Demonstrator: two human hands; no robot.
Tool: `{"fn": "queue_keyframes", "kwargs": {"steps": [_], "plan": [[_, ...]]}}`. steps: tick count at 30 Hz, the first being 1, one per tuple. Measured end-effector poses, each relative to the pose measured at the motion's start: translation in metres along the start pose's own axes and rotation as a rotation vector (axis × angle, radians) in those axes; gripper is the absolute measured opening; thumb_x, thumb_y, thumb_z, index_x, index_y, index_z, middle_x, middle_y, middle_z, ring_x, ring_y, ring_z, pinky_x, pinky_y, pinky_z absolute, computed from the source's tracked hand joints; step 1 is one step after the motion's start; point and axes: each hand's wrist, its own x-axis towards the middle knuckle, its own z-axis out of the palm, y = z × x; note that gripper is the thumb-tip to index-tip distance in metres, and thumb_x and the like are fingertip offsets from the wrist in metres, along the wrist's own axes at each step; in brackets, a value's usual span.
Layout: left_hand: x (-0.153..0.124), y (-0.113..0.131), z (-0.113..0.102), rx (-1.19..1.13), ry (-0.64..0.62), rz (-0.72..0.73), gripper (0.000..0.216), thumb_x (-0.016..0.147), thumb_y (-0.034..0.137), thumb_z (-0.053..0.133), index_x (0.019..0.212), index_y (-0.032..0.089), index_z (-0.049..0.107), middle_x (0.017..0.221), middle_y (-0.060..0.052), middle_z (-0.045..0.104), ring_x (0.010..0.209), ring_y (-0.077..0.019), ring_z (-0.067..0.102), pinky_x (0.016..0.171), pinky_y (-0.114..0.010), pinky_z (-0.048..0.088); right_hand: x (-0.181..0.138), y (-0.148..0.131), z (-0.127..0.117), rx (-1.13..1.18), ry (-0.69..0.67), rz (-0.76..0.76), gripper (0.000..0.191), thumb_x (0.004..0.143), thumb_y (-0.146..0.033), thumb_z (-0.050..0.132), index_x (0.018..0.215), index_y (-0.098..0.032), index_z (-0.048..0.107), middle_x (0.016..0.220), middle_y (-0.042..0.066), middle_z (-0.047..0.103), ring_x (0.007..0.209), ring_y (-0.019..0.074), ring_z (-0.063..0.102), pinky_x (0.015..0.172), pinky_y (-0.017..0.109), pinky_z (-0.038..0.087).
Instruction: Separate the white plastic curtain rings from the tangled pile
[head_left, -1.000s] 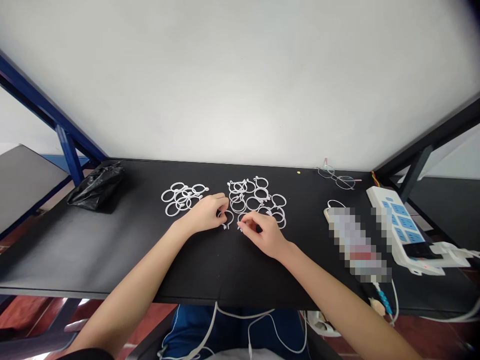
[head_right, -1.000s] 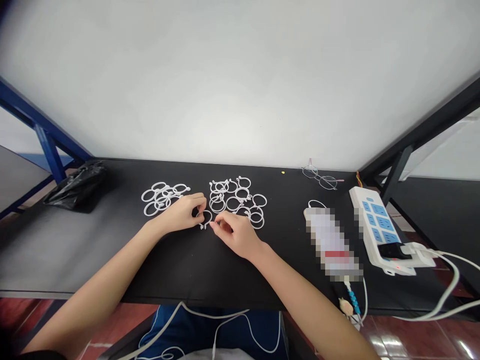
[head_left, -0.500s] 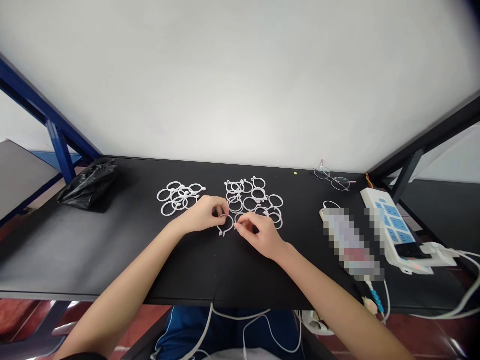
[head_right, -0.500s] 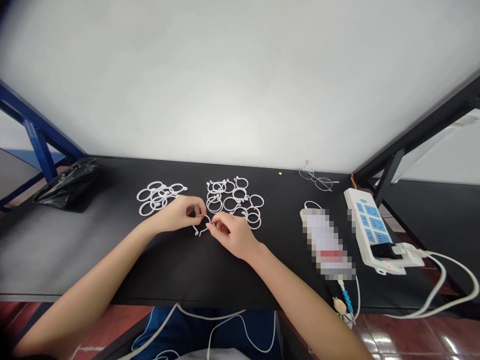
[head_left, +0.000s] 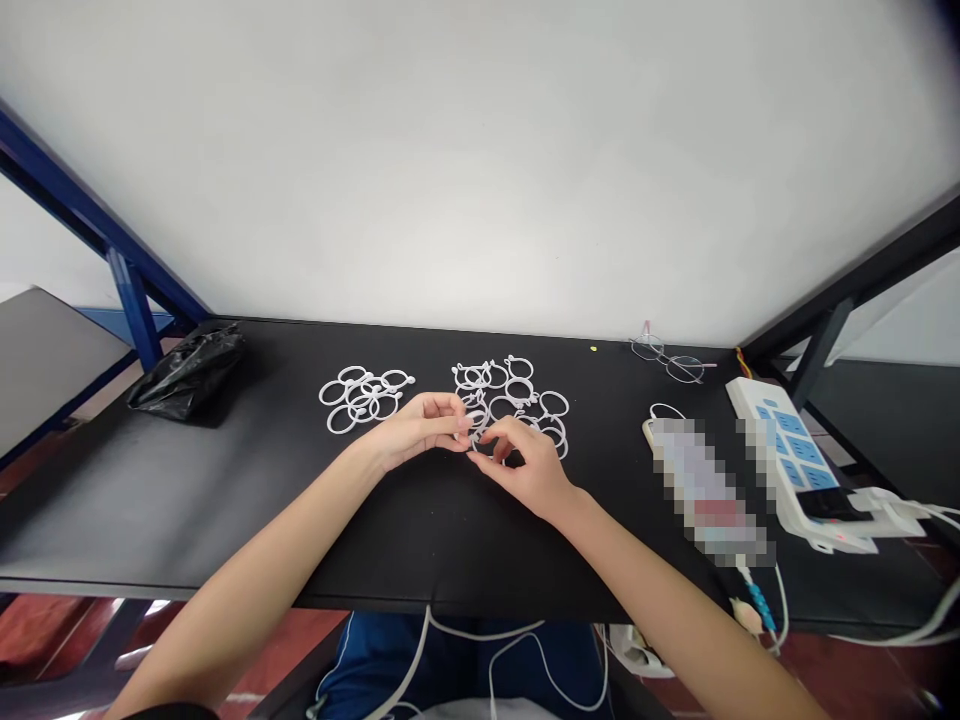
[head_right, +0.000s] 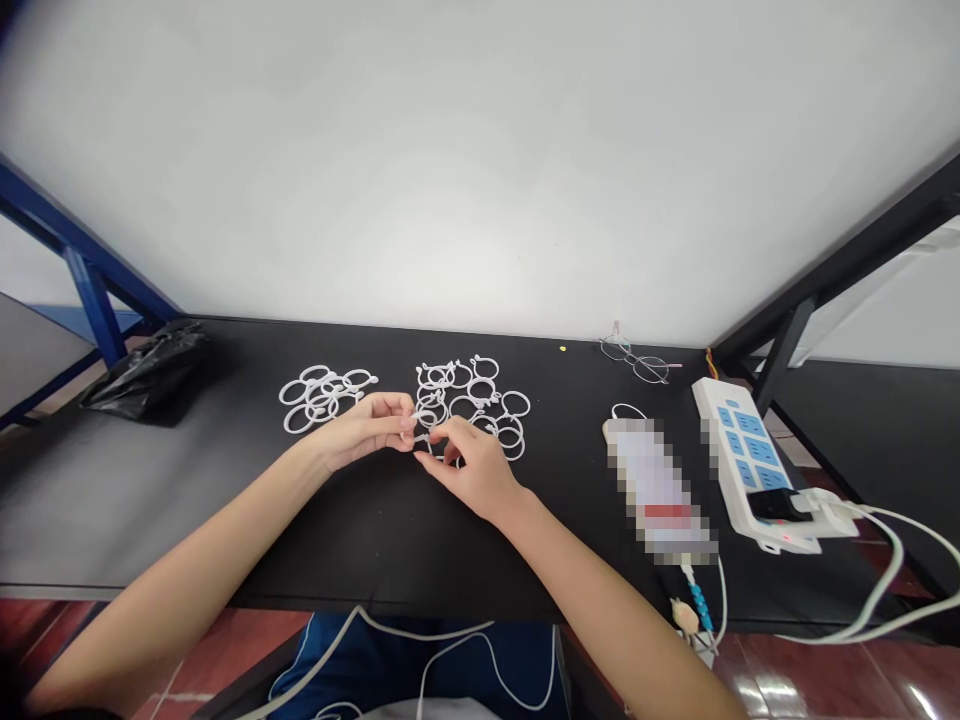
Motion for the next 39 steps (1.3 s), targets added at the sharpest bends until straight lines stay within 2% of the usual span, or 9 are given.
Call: {"fn": "queue_keyframes", "kwargs": {"steps": [4,13,19,22,25,27,30,33,39], "plan": [[0.000,-0.002,0.000,-0.084,-0.123,-0.070,0.021,0.077,0.028,0.076,0.081,0.012,0.064,0.066,0.000,0.064,0.062,-0.0078,0.063,0.067,-0.021,0.057,0.002,0.000,-0.001,0.016,0.051,0.036,0.009,0.084,-0.023,0.067,0.086,-0.021,0.058,0.079,0.000,0.062,0.056,0.0097,0.059,0.055,0.023,0.052],[0.002,-0.003,0.003,-0.185,-0.036,-0.058,0.028,0.071,0.036,0.080,0.077,0.012,0.068,0.056,0.004,0.049,0.056,-0.0083,0.053,0.068,-0.029,0.059,0.001,-0.002,-0.001,0.014,0.012,0.114,0.013,0.082,-0.027,0.068,0.086,-0.021,0.057,0.075,-0.001,0.065,0.056,0.0114,0.063,0.056,0.024,0.054],[0.003,-0.001,0.001,-0.178,-0.029,0.013,0.026,0.077,0.036,0.075,0.081,0.011,0.069,0.065,0.000,0.056,0.066,-0.0111,0.059,0.076,-0.031,0.057,0.000,0.000,0.000,-0.013,0.072,0.059,0.005,0.088,-0.025,0.061,0.087,-0.020,0.062,0.074,0.001,0.068,0.058,0.0124,0.063,0.056,0.024,0.054],[0.004,-0.002,0.004,-0.017,0.025,0.091,0.026,0.085,0.038,0.065,0.087,0.012,0.068,0.071,-0.002,0.058,0.072,-0.0128,0.060,0.078,-0.032,0.055,-0.001,0.001,0.001,-0.021,0.103,0.059,0.008,0.089,-0.026,0.060,0.087,-0.020,0.064,0.072,0.002,0.068,0.057,0.0129,0.063,0.055,0.025,0.054],[0.002,-0.004,0.014,0.360,0.237,0.300,0.027,0.092,0.038,0.054,0.103,0.016,0.064,0.080,-0.003,0.062,0.077,-0.0144,0.060,0.079,-0.032,0.052,-0.001,0.003,0.001,-0.024,0.098,0.095,0.010,0.090,-0.028,0.060,0.086,-0.020,0.065,0.069,0.001,0.067,0.058,0.0131,0.064,0.058,0.025,0.054],[-0.001,-0.006,0.021,0.673,0.354,0.476,0.028,0.094,0.037,0.051,0.112,0.018,0.060,0.095,-0.006,0.064,0.086,-0.0163,0.061,0.083,-0.032,0.050,-0.001,0.003,0.000,-0.008,0.066,0.115,0.011,0.090,-0.029,0.060,0.085,-0.020,0.064,0.067,0.001,0.067,0.058,0.0134,0.064,0.059,0.026,0.054],[-0.005,-0.009,0.025,0.992,0.306,0.648,0.024,0.095,0.033,0.047,0.108,0.017,0.059,0.098,-0.008,0.063,0.088,-0.0171,0.060,0.081,-0.031,0.049,0.000,0.003,0.000,0.029,0.020,0.100,0.012,0.092,-0.029,0.058,0.084,-0.020,0.063,0.070,0.001,0.068,0.060,0.0135,0.065,0.058,0.025,0.054],[-0.007,-0.010,0.020,1.127,0.245,0.707,0.023,0.097,0.031,0.041,0.098,0.015,0.057,0.088,-0.007,0.062,0.080,-0.0161,0.058,0.074,-0.029,0.047,-0.001,0.002,0.001,0.054,0.006,0.050,0.011,0.092,-0.027,0.058,0.086,-0.019,0.062,0.074,0.002,0.068,0.058,0.0126,0.064,0.057,0.025,0.054],[-0.007,-0.011,0.012,1.212,0.193,0.775,0.041,0.088,0.057,0.049,0.086,0.017,0.056,0.068,-0.001,0.056,0.060,-0.0126,0.052,0.058,-0.025,0.041,-0.004,0.002,0.002,0.024,-0.054,-0.025,0.014,0.093,-0.031,0.055,0.092,-0.020,0.064,0.079,0.003,0.070,0.060,0.0128,0.063,0.057,0.024,0.053]]}}
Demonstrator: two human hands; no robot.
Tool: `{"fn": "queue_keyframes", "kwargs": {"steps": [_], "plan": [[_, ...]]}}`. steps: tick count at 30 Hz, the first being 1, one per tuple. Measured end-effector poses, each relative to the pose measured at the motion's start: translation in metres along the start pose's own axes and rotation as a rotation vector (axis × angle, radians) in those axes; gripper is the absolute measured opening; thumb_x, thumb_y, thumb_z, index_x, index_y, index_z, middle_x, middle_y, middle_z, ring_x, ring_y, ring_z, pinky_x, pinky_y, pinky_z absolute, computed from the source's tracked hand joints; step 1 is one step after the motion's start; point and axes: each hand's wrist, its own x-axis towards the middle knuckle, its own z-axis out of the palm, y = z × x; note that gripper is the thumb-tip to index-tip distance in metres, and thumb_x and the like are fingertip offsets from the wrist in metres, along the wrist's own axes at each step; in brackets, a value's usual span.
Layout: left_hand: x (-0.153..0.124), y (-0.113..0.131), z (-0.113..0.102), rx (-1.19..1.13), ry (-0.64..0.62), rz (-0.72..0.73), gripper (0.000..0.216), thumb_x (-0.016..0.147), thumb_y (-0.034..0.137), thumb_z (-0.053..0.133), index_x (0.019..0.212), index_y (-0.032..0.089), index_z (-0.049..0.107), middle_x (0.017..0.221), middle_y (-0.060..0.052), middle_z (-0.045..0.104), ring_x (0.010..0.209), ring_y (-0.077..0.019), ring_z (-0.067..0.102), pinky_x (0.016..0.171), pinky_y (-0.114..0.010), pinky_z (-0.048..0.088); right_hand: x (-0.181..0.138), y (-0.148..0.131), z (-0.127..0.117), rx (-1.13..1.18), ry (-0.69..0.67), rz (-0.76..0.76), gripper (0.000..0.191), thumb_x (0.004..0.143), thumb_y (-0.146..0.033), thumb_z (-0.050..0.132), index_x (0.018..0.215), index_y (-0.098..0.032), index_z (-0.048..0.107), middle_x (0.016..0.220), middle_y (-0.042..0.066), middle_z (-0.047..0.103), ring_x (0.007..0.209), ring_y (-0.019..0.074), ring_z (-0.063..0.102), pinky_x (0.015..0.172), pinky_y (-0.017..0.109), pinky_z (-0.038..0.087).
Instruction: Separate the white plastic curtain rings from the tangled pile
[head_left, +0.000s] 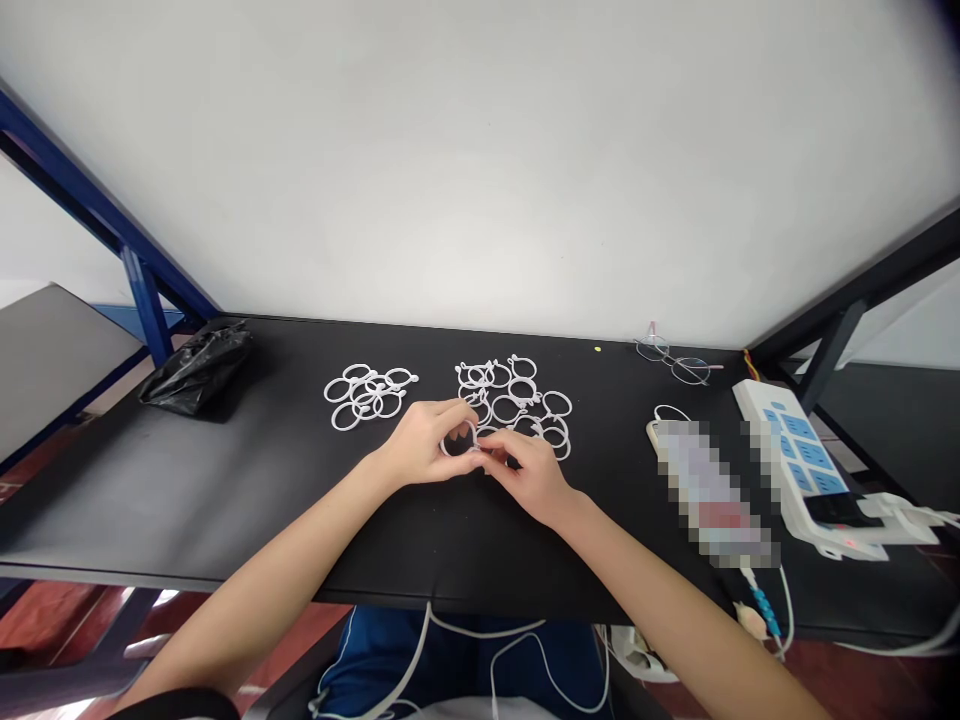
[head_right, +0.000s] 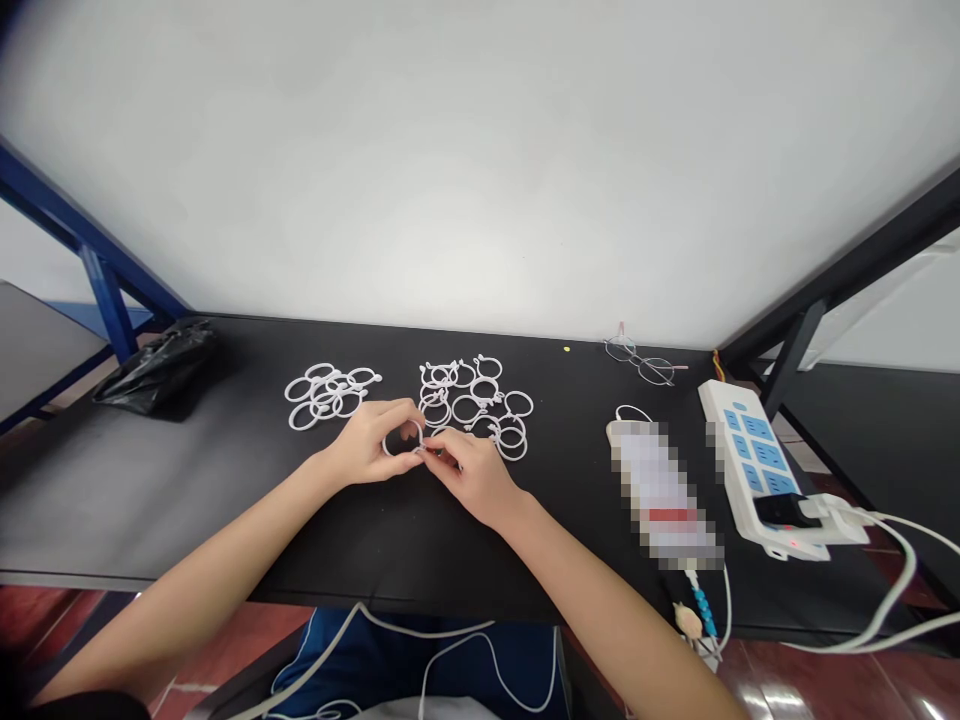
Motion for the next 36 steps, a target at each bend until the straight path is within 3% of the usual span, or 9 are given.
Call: {"fn": "queue_keyframes", "kwargs": {"steps": [6,12,17,24,28,36], "plan": [[-0.0008,0.0002,0.0036,0.058,0.014,0.013,0.049,0.084,0.065,0.051,0.078,0.017,0.055,0.054,0.005,0.045,0.049,-0.0087,0.040,0.051,-0.023,0.034,0.0020,-0.0025,-0.0012,0.044,-0.040,0.023,0.013,0.094,-0.030,0.054,0.091,-0.020,0.061,0.078,0.002,0.068,0.061,0.0130,0.064,0.058,0.024,0.053],[-0.0018,-0.0038,0.0025,0.041,0.005,0.011,0.059,0.086,0.071,0.037,0.077,0.016,0.056,0.051,0.005,0.043,0.047,-0.0092,0.040,0.052,-0.023,0.034,0.0004,-0.0033,0.0004,0.063,-0.052,0.037,0.013,0.095,-0.031,0.053,0.094,-0.021,0.060,0.082,0.003,0.067,0.059,0.0118,0.064,0.055,0.023,0.052],[-0.0005,-0.0005,0.0016,0.068,-0.001,-0.004,0.058,0.078,0.074,0.049,0.078,0.017,0.056,0.053,0.005,0.044,0.048,-0.0085,0.038,0.051,-0.022,0.032,-0.0006,-0.0006,0.0007,0.041,-0.033,0.052,0.011,0.094,-0.030,0.054,0.094,-0.021,0.060,0.081,0.002,0.067,0.060,0.0125,0.063,0.057,0.024,0.053],[0.0015,0.0049,-0.0003,0.071,-0.058,-0.126,0.058,0.073,0.066,0.064,0.103,0.017,0.055,0.065,0.005,0.052,0.054,-0.0088,0.047,0.055,-0.020,0.038,0.0003,0.0012,-0.0025,0.033,-0.006,0.087,0.010,0.095,-0.029,0.054,0.097,-0.021,0.060,0.083,0.002,0.067,0.060,0.0121,0.064,0.058,0.024,0.052],[0.0005,0.0020,0.0018,0.070,-0.059,-0.144,0.043,0.082,0.058,0.060,0.094,0.017,0.055,0.064,0.005,0.049,0.053,-0.0080,0.046,0.053,-0.019,0.036,0.0003,0.0017,-0.0038,0.072,-0.055,0.092,0.012,0.097,-0.030,0.050,0.099,-0.021,0.058,0.081,0.001,0.066,0.059,0.0117,0.066,0.058,0.023,0.052],[-0.0006,0.0003,0.0044,0.057,-0.021,-0.146,0.038,0.088,0.055,0.053,0.088,0.016,0.055,0.058,0.006,0.046,0.050,-0.0078,0.043,0.052,-0.019,0.036,0.0025,-0.0038,-0.0041,0.047,-0.020,0.093,0.011,0.096,-0.028,0.051,0.099,-0.021,0.057,0.083,0.002,0.066,0.059,0.0114,0.063,0.058,0.024,0.050]]}}
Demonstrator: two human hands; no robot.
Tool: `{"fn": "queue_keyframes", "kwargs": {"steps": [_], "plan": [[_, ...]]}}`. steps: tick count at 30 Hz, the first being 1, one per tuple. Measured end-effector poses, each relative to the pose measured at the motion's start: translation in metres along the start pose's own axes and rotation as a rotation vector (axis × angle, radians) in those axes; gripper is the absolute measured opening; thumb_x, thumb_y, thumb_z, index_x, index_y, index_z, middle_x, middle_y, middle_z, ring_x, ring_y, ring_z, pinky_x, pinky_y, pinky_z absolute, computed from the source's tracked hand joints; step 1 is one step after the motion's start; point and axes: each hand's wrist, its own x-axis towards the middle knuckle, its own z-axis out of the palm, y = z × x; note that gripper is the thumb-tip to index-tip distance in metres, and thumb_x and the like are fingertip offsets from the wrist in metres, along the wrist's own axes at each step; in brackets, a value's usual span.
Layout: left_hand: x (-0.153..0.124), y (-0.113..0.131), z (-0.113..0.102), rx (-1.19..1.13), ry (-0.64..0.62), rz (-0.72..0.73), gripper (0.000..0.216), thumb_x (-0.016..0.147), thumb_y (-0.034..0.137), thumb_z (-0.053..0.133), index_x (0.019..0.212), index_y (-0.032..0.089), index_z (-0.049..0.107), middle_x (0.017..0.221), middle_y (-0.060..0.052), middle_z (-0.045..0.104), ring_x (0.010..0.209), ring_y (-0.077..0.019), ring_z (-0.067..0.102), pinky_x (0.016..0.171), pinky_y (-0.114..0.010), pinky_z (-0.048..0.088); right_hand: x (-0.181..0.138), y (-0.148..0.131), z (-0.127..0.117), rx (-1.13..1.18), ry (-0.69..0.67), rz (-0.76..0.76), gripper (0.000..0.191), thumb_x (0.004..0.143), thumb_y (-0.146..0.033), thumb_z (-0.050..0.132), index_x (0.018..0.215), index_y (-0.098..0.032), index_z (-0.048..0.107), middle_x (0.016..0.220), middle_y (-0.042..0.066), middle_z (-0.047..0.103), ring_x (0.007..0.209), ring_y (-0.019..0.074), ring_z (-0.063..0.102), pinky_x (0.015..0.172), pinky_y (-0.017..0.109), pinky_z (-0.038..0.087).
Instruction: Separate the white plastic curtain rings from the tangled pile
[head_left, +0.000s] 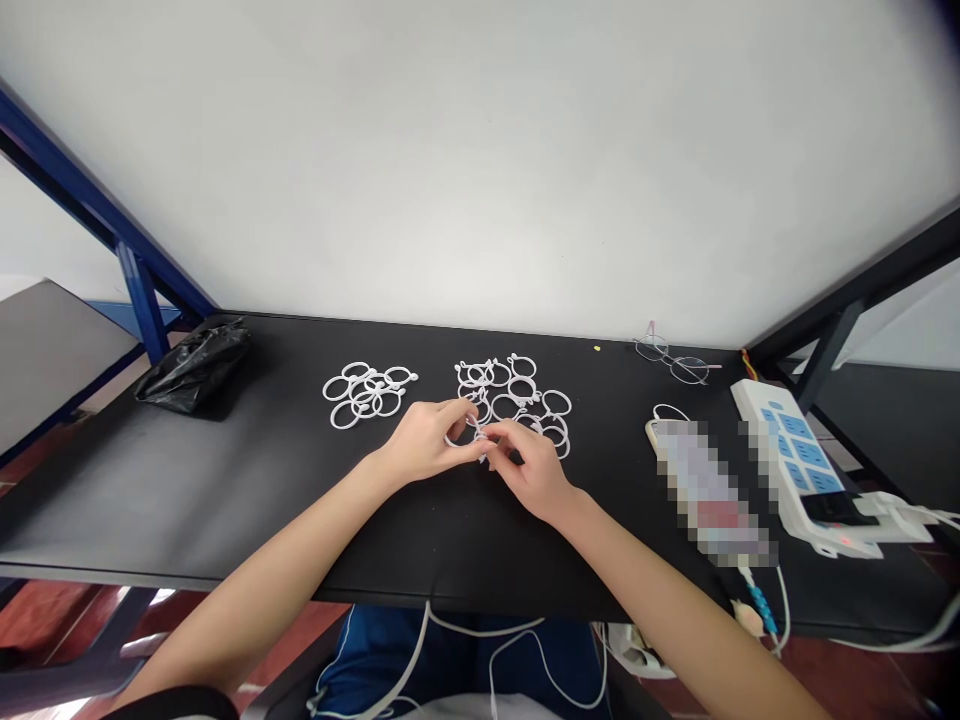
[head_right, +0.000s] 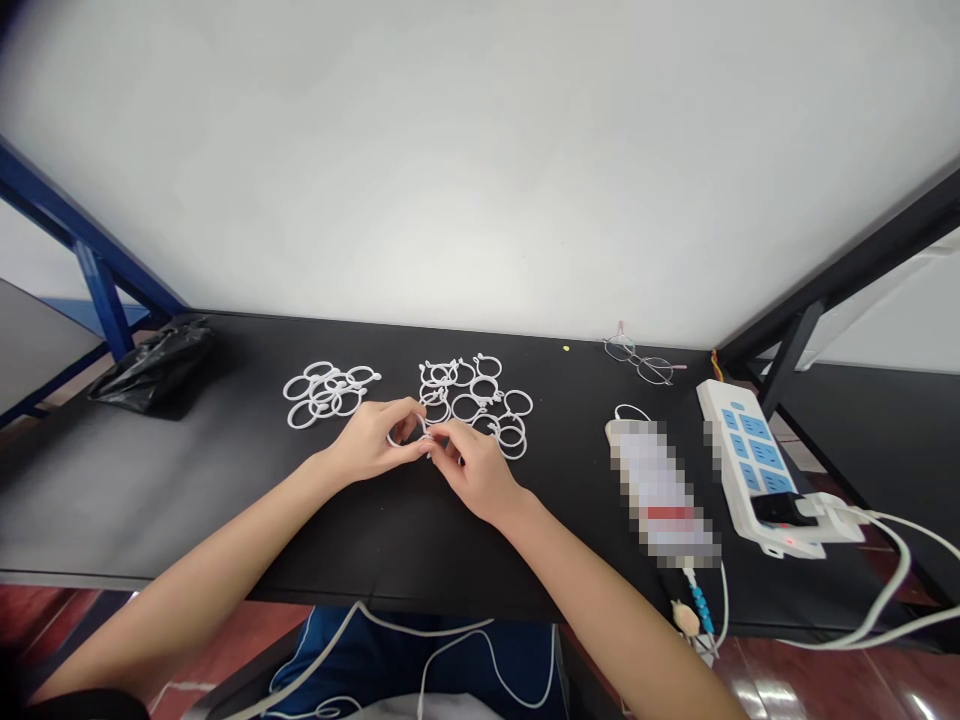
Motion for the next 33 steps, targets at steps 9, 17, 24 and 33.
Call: {"fn": "queue_keyframes", "kwargs": {"steps": [9,17,24,33], "plan": [[0.0001,0.0010,0.0011,0.011,0.033,0.061,0.032,0.088,0.048,0.054,0.084,0.016,0.054,0.056,0.007,0.045,0.048,-0.0074,0.043,0.051,-0.019,0.037,0.0009,-0.0027,-0.0021,0.012,-0.021,0.039,0.011,0.095,-0.029,0.050,0.091,-0.020,0.055,0.069,-0.001,0.059,0.056,0.0108,0.054,0.056,0.023,0.045],[-0.0009,-0.0003,0.0034,0.057,0.059,0.118,0.031,0.089,0.046,0.052,0.081,0.016,0.054,0.054,0.006,0.045,0.047,-0.0075,0.043,0.051,-0.020,0.036,0.0001,-0.0036,-0.0017,0.025,-0.058,0.038,0.011,0.095,-0.030,0.050,0.091,-0.020,0.054,0.067,-0.002,0.057,0.054,0.0101,0.051,0.054,0.023,0.042],[0.0002,0.0012,0.0036,0.095,0.006,0.130,0.030,0.090,0.045,0.051,0.079,0.016,0.054,0.055,0.006,0.045,0.048,-0.0075,0.039,0.049,-0.020,0.033,0.0008,-0.0024,-0.0008,-0.008,-0.062,0.011,0.012,0.096,-0.028,0.048,0.090,-0.020,0.055,0.072,0.000,0.063,0.056,0.0108,0.056,0.055,0.023,0.044],[-0.0003,0.0008,0.0028,0.072,-0.009,0.110,0.032,0.091,0.046,0.049,0.082,0.016,0.055,0.055,0.006,0.046,0.047,-0.0083,0.041,0.050,-0.021,0.034,0.0013,-0.0026,-0.0008,-0.021,-0.041,-0.004,0.015,0.096,-0.029,0.047,0.089,-0.020,0.056,0.069,0.000,0.062,0.055,0.0110,0.055,0.055,0.023,0.045]]}}
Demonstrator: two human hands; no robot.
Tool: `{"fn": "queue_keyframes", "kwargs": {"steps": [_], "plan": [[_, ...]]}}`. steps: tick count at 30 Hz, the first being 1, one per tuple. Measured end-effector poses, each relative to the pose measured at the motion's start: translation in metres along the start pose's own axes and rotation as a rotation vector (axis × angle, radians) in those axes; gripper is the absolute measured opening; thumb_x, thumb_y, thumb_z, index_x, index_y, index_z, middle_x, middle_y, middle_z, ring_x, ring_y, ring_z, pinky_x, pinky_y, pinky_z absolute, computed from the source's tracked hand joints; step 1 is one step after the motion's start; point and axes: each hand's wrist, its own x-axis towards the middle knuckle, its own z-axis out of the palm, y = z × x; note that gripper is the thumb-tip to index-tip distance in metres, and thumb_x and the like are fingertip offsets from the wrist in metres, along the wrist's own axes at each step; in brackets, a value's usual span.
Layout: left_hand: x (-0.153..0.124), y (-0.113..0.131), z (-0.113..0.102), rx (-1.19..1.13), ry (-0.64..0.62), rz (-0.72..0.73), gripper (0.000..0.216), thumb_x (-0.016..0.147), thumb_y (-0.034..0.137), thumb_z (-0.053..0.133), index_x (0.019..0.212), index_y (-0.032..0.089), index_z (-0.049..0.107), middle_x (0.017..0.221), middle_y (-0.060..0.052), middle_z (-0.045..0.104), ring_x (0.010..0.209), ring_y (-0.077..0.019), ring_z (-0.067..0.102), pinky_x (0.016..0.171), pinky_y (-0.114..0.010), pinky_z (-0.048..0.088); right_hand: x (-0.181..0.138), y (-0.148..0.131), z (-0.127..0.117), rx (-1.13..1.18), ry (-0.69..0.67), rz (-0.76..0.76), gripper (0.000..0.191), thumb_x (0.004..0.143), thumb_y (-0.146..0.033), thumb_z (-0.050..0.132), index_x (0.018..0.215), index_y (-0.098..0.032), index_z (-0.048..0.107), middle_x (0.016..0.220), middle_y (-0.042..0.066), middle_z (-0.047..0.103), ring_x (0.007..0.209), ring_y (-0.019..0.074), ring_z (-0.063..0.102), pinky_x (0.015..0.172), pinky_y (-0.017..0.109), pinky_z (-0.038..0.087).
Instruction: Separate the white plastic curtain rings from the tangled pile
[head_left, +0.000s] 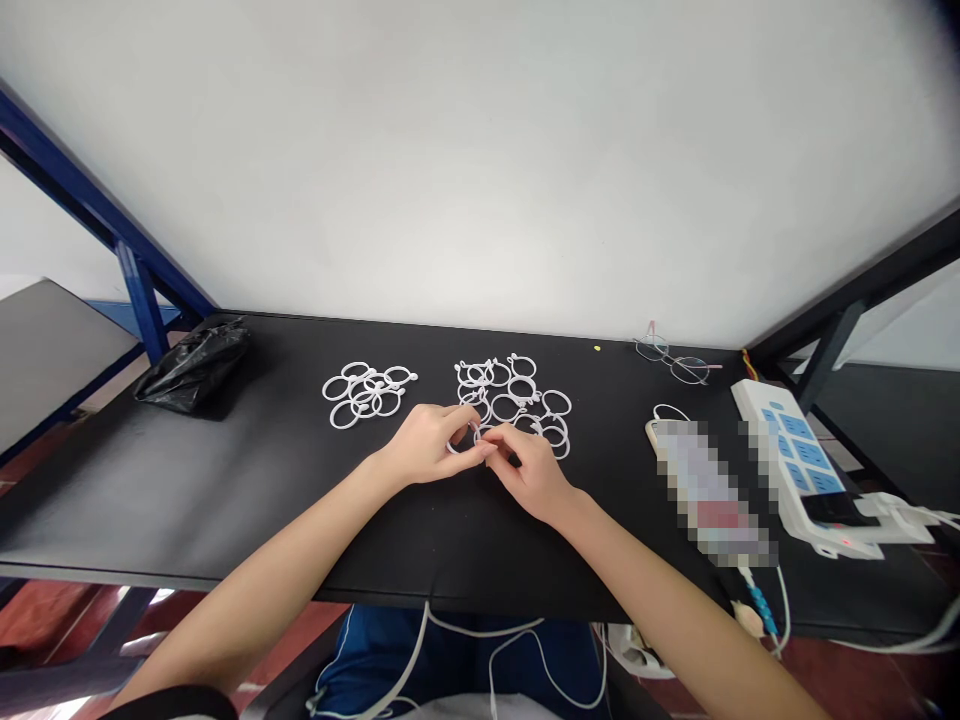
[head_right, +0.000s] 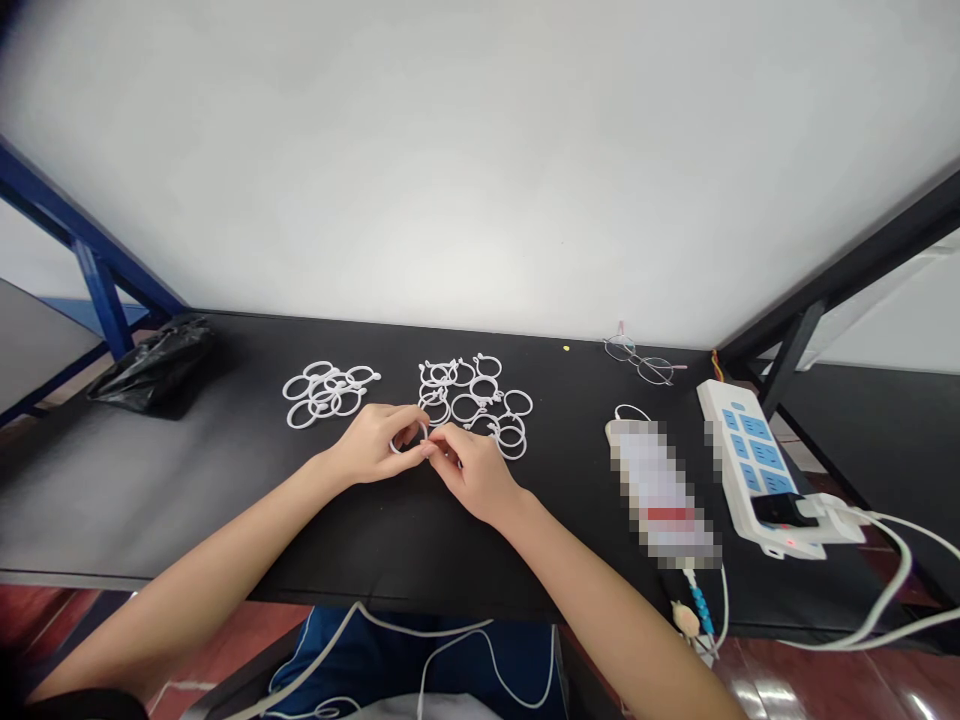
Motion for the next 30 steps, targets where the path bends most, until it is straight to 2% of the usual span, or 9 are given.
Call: {"fn": "queue_keyframes", "kwargs": {"steps": [6,9,13,16,21,30], "plan": [[0.0004,0.0027,-0.0033,-0.109,0.012,-0.077,0.034,0.097,0.039,0.036,0.084,0.016,0.056,0.060,0.002,0.054,0.051,-0.0098,0.047,0.055,-0.022,0.038,0.0004,-0.0003,0.0004,0.033,0.007,0.024,0.013,0.096,-0.028,0.050,0.095,-0.019,0.059,0.074,0.001,0.065,0.057,0.0109,0.056,0.057,0.024,0.047],[0.0006,0.0031,-0.0042,-0.168,0.043,-0.107,0.041,0.099,0.039,0.029,0.080,0.015,0.057,0.061,0.001,0.053,0.052,-0.0102,0.046,0.055,-0.023,0.037,-0.0004,0.0002,0.0016,0.021,0.011,0.020,0.013,0.095,-0.028,0.052,0.098,-0.019,0.059,0.073,0.001,0.065,0.056,0.0109,0.057,0.057,0.024,0.048],[0.0012,0.0034,-0.0031,-0.293,0.107,-0.155,0.050,0.101,0.043,0.023,0.077,0.014,0.057,0.056,0.002,0.049,0.050,-0.0099,0.044,0.054,-0.023,0.036,-0.0001,-0.0019,0.0011,0.001,0.001,0.001,0.013,0.096,-0.027,0.050,0.092,-0.018,0.059,0.070,0.001,0.062,0.055,0.0103,0.055,0.056,0.023,0.046],[0.0014,0.0039,-0.0024,-0.342,0.100,-0.184,0.054,0.101,0.045,0.020,0.076,0.014,0.057,0.054,0.002,0.048,0.051,-0.0103,0.044,0.054,-0.023,0.036,0.0008,-0.0046,-0.0006,-0.003,-0.021,0.000,0.017,0.097,-0.027,0.047,0.086,-0.019,0.057,0.067,-0.001,0.058,0.054,0.0100,0.051,0.054,0.023,0.042],[0.0015,0.0044,-0.0031,-0.380,0.029,-0.202,0.054,0.101,0.045,0.021,0.075,0.014,0.058,0.054,0.003,0.048,0.052,-0.0103,0.045,0.055,-0.023,0.037,0.0005,-0.0055,-0.0020,-0.006,-0.082,0.034,0.024,0.098,-0.028,0.044,0.076,-0.020,0.048,0.060,-0.004,0.046,0.049,0.0092,0.041,0.051,0.024,0.036],[0.0047,0.0051,-0.0057,-0.387,-0.024,-0.160,0.050,0.096,0.050,0.035,0.069,0.014,0.056,0.056,0.003,0.047,0.051,-0.0084,0.039,0.052,-0.022,0.033,-0.0004,-0.0070,-0.0021,0.083,-0.179,0.111,0.025,0.099,-0.029,0.040,0.075,-0.021,0.043,0.058,-0.005,0.049,0.049,0.0099,0.048,0.053,0.024,0.040]]}}
